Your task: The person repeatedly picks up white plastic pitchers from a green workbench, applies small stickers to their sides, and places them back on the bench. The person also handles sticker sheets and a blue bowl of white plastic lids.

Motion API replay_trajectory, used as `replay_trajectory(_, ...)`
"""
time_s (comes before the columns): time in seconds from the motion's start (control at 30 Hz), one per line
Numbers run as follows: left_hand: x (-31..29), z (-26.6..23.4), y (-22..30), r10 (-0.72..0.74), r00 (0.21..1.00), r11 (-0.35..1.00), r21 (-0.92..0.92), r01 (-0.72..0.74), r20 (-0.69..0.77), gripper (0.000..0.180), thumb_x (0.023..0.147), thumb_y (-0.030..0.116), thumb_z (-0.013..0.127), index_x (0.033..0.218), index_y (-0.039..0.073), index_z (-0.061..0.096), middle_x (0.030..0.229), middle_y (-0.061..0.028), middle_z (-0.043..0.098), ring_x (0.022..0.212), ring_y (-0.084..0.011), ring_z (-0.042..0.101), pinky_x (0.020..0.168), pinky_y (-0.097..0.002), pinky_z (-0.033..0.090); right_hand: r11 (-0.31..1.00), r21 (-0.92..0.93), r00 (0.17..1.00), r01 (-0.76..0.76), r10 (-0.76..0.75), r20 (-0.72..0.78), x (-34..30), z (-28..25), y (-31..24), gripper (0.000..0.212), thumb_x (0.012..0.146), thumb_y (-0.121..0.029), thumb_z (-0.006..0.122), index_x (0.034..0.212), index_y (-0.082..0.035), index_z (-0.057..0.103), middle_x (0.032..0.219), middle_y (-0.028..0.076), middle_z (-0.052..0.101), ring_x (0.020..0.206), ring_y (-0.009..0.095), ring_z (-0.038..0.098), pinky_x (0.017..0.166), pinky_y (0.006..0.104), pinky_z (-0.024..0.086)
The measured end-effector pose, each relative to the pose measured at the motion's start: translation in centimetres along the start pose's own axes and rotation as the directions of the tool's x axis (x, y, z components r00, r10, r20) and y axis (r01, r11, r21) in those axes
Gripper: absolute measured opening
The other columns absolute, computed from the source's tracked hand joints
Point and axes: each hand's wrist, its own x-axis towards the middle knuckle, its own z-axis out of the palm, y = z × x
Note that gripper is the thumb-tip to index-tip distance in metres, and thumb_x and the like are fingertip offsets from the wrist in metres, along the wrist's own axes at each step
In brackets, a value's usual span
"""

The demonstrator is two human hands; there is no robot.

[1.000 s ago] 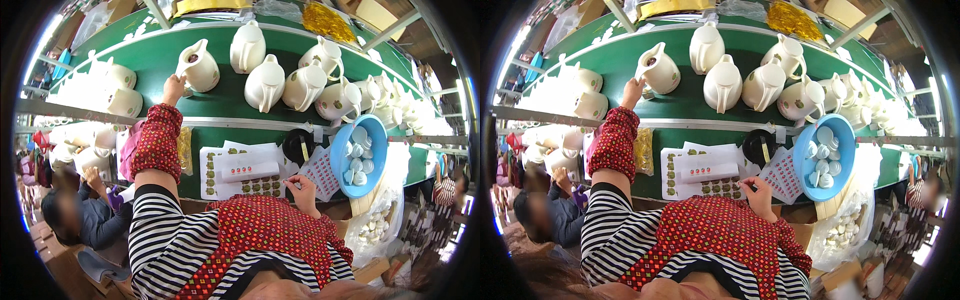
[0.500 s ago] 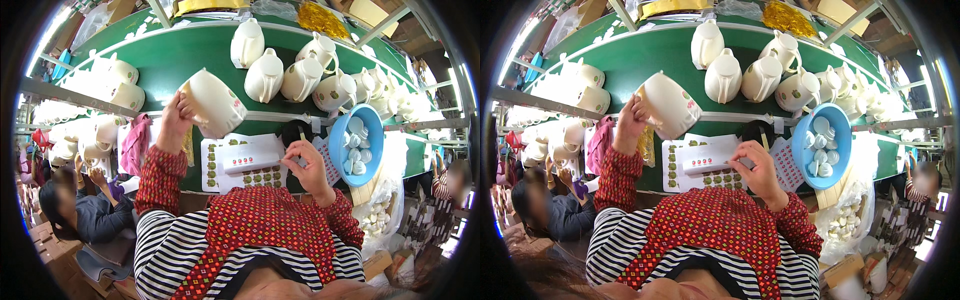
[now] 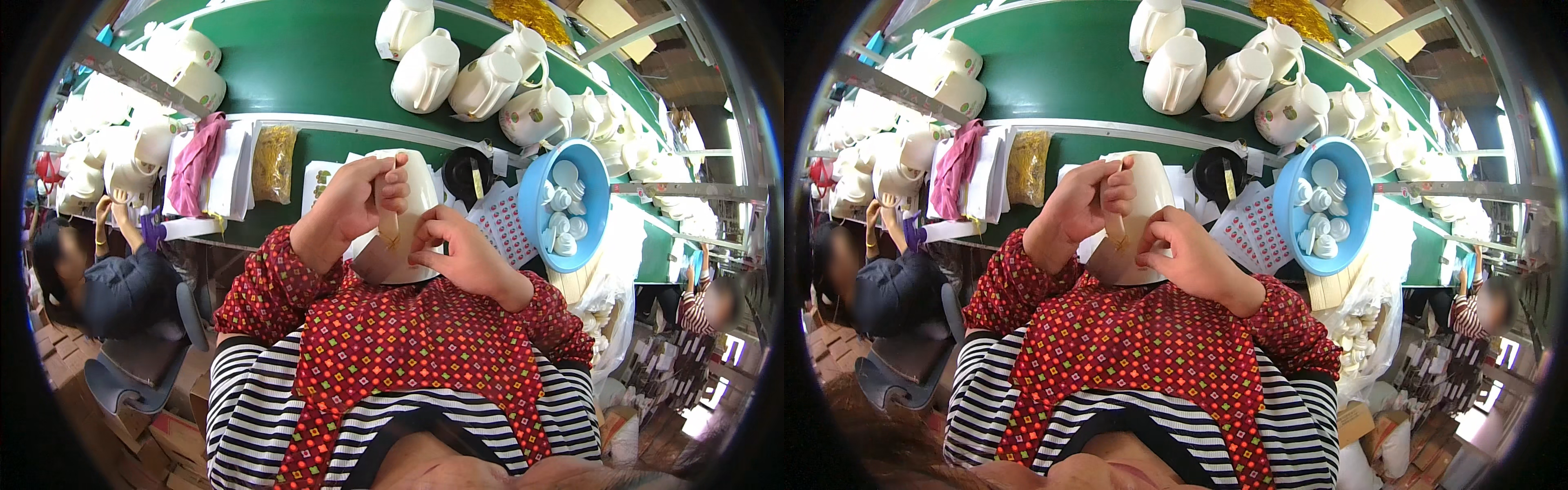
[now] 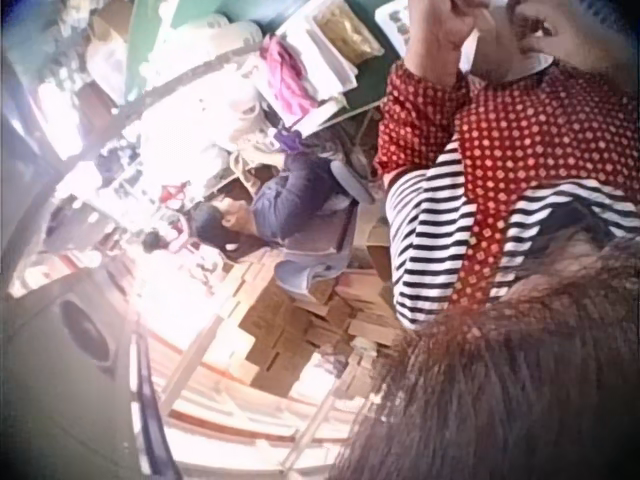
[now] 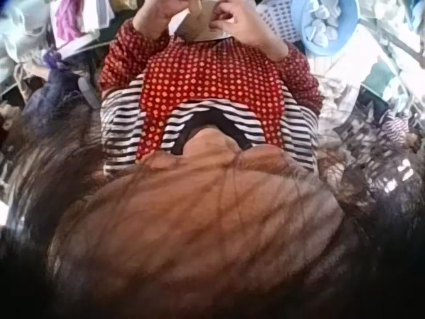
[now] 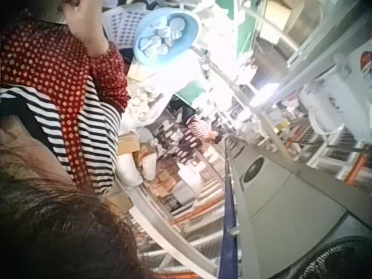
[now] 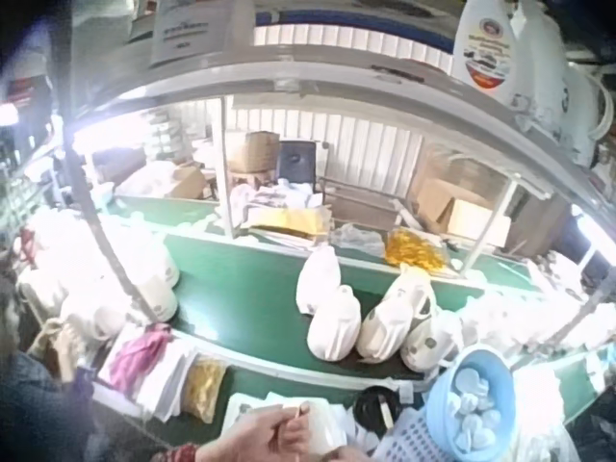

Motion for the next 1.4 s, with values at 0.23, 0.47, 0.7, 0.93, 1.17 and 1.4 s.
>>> replay_trajectory(0.23,-0.2,-0.2,-1.1,0.031,1.0,0.999,-0.017,-0.031,-0.006,0.016,0.108,0.012,0.043,0.115,0.003,0.055,0.08,0.0031,0.047,0.067,-0.0075,0.041,0.058,-0.0227,0.035,0.984,-0.167,0.996,0.062,-0.072,-0.049,-1.1,1.3,0.3,0.016,0.078,-0.012,0.082,0.09,-0.005,0.073,0.115,0.014,0.057,0.115,0.035,0.055,0.102,0.0427,0.045)
replay_trajectory(0.47,-0.1,-1.1,-1.0,0.031,0.999,0.998,-0.063,-0.03,0.009,0.015,0.109,0.011,0.043,0.114,0.003,0.054,0.08,0.0021,0.048,0.067,-0.0085,0.041,0.06,-0.0239,0.036,0.989,-0.131,0.996,0.064,-0.055,0.072,-1.9,0.6,-0.7,0.017,0.079,-0.014,0.082,0.091,-0.006,0.073,0.11,0.012,0.063,0.117,0.034,0.056,0.101,0.0412,0.045)
replay_trajectory(0.7,0.5,-1.5,-0.9,0.042,0.999,0.995,-0.086,-0.042,-0.011,0.014,0.109,0.01,0.041,0.115,0.002,0.051,0.081,-0.0002,0.048,0.068,-0.0104,0.043,0.06,-0.0251,0.038,0.969,0.009,0.943,0.247,-0.243,0.23,-1.4,1.2,-1.7,0.017,0.086,-0.016,0.079,0.097,-0.006,0.07,0.103,0.01,0.07,0.11,0.03,0.06,0.096,0.0396,0.047)
replay_trajectory(0.93,0.4,-1.8,-0.7,0.062,0.997,0.993,-0.093,-0.066,-0.05,0.012,0.109,0.009,0.041,0.114,0.002,0.05,0.082,-0.0018,0.049,0.07,-0.0115,0.045,0.06,-0.0258,0.039,0.99,0.017,0.981,0.139,-0.141,0.137,-1.0,1.0,-0.8,0.014,0.087,-0.011,0.075,0.097,-0.005,0.069,0.103,0.012,0.07,0.104,0.032,0.064,0.093,0.039,0.05)
replay_trajectory(1.17,0.1,-1.3,-0.5,0.044,0.996,0.993,-0.104,-0.052,-0.074,0.015,0.11,0.011,0.04,0.114,0.003,0.051,0.08,0.0003,0.047,0.067,-0.0101,0.044,0.06,-0.0251,0.039,0.961,-0.105,0.948,0.254,-0.226,0.223,-0.5,-0.9,-0.9,0.013,0.087,-0.011,0.075,0.094,-0.003,0.068,0.108,0.011,0.069,0.107,0.027,0.065,0.094,0.0374,0.049)
replay_trajectory(1.4,0.2,-2.0,-0.2,0.062,0.995,0.99,-0.119,-0.071,-0.079,0.015,0.111,0.012,0.038,0.115,0.003,0.05,0.08,0.0004,0.047,0.067,-0.0101,0.044,0.059,-0.0249,0.039,0.99,-0.128,0.997,0.061,-0.054,0.062,0.4,1.0,0.3,0.015,0.083,-0.011,0.081,0.092,-0.005,0.071,0.103,0.009,0.06,0.099,0.026,0.061,0.09,0.0349,0.047)
